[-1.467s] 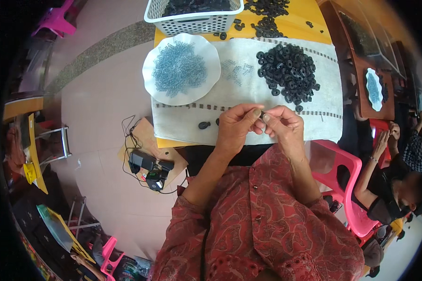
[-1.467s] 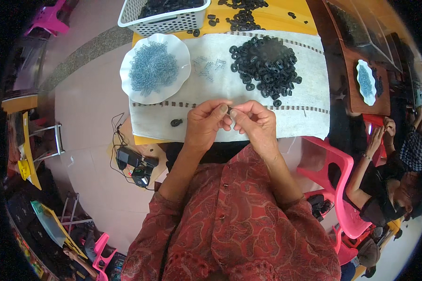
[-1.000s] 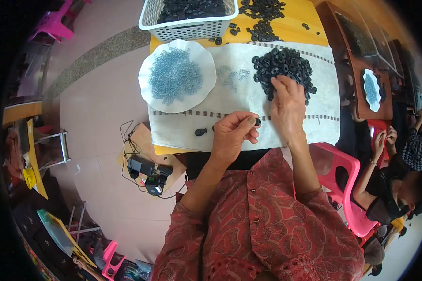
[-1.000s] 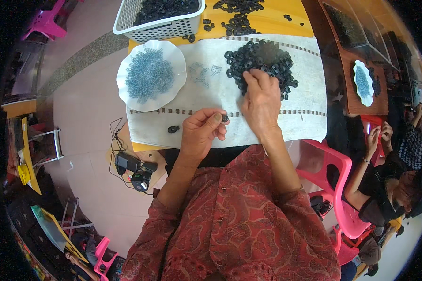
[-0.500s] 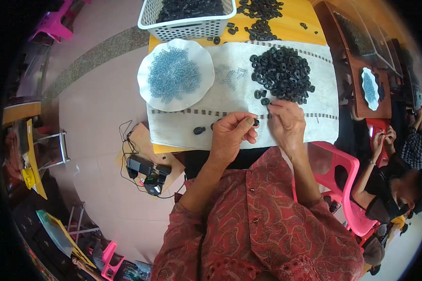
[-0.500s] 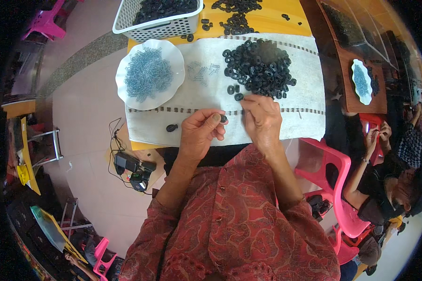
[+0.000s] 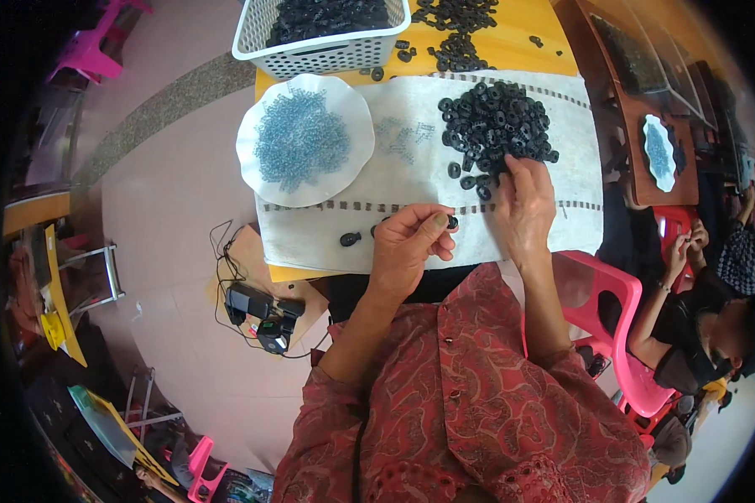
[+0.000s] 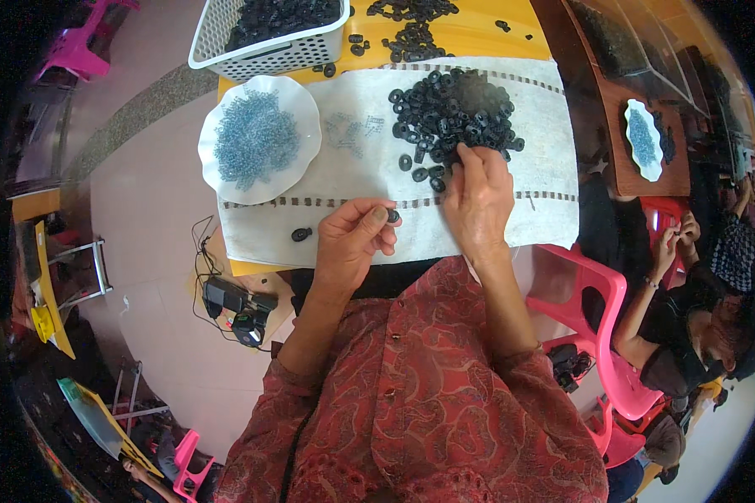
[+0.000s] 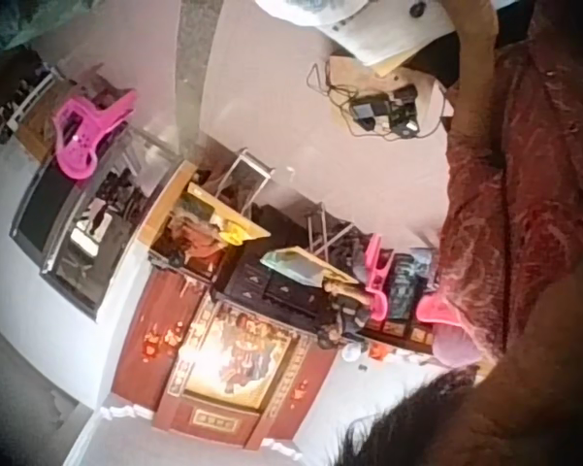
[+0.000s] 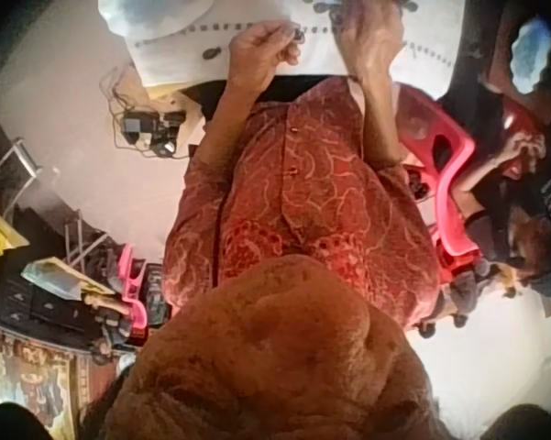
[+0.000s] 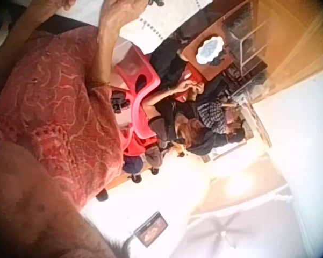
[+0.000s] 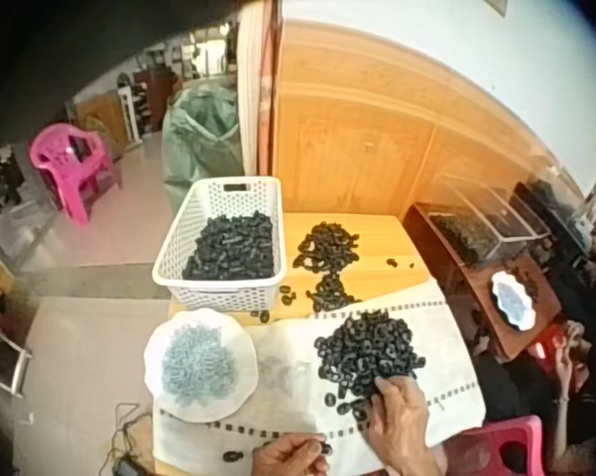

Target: The person assembles small components by picking up black pieces from the table, inserting small parts into them by hand, and placing the assembled pieces onto the cloth.

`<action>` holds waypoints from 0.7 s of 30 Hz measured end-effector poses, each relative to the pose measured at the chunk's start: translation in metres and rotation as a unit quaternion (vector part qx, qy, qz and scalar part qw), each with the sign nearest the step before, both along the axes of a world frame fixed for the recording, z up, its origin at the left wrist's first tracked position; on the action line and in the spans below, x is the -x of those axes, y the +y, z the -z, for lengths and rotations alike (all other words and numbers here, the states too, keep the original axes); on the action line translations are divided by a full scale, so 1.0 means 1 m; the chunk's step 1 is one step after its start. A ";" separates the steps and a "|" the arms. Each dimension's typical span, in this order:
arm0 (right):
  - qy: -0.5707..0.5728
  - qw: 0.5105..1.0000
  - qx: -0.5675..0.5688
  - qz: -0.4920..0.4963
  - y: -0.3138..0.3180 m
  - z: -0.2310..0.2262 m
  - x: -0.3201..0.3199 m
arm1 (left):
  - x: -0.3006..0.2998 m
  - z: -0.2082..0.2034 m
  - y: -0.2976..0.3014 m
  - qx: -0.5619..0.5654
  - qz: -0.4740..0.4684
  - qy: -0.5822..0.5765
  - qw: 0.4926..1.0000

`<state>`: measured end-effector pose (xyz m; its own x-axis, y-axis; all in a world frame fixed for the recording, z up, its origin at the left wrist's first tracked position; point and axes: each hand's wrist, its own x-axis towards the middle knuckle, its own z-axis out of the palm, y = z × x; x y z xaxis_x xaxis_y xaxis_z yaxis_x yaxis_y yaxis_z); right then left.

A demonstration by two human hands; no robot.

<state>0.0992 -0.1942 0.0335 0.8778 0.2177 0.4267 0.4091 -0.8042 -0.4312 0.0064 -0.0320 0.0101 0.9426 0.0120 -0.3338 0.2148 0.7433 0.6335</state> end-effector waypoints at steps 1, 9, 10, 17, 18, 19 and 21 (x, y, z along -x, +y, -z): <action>-0.025 0.999 0.026 -0.011 0.002 0.001 -0.002 | 0.000 -0.001 0.000 -0.001 0.001 0.003 1.000; 0.003 0.994 0.055 -0.095 0.014 0.005 0.008 | -0.001 -0.003 0.001 -0.001 0.000 0.009 1.000; 0.001 0.993 0.051 -0.104 0.012 0.005 0.009 | -0.001 -0.002 0.001 -0.003 -0.001 0.007 1.000; 0.032 0.995 0.012 -0.091 -0.003 0.000 0.015 | -0.001 -0.002 0.003 -0.004 -0.003 0.008 1.000; 0.040 0.996 -0.007 -0.074 -0.006 0.003 0.014 | -0.001 -0.002 0.003 -0.004 -0.004 0.009 1.000; 0.049 0.997 -0.025 -0.056 -0.009 0.005 0.013 | -0.001 -0.002 0.003 -0.002 -0.005 0.008 1.000; 0.080 0.994 -0.056 -0.043 -0.013 0.005 0.012 | 0.000 -0.001 0.003 0.001 -0.007 0.007 1.000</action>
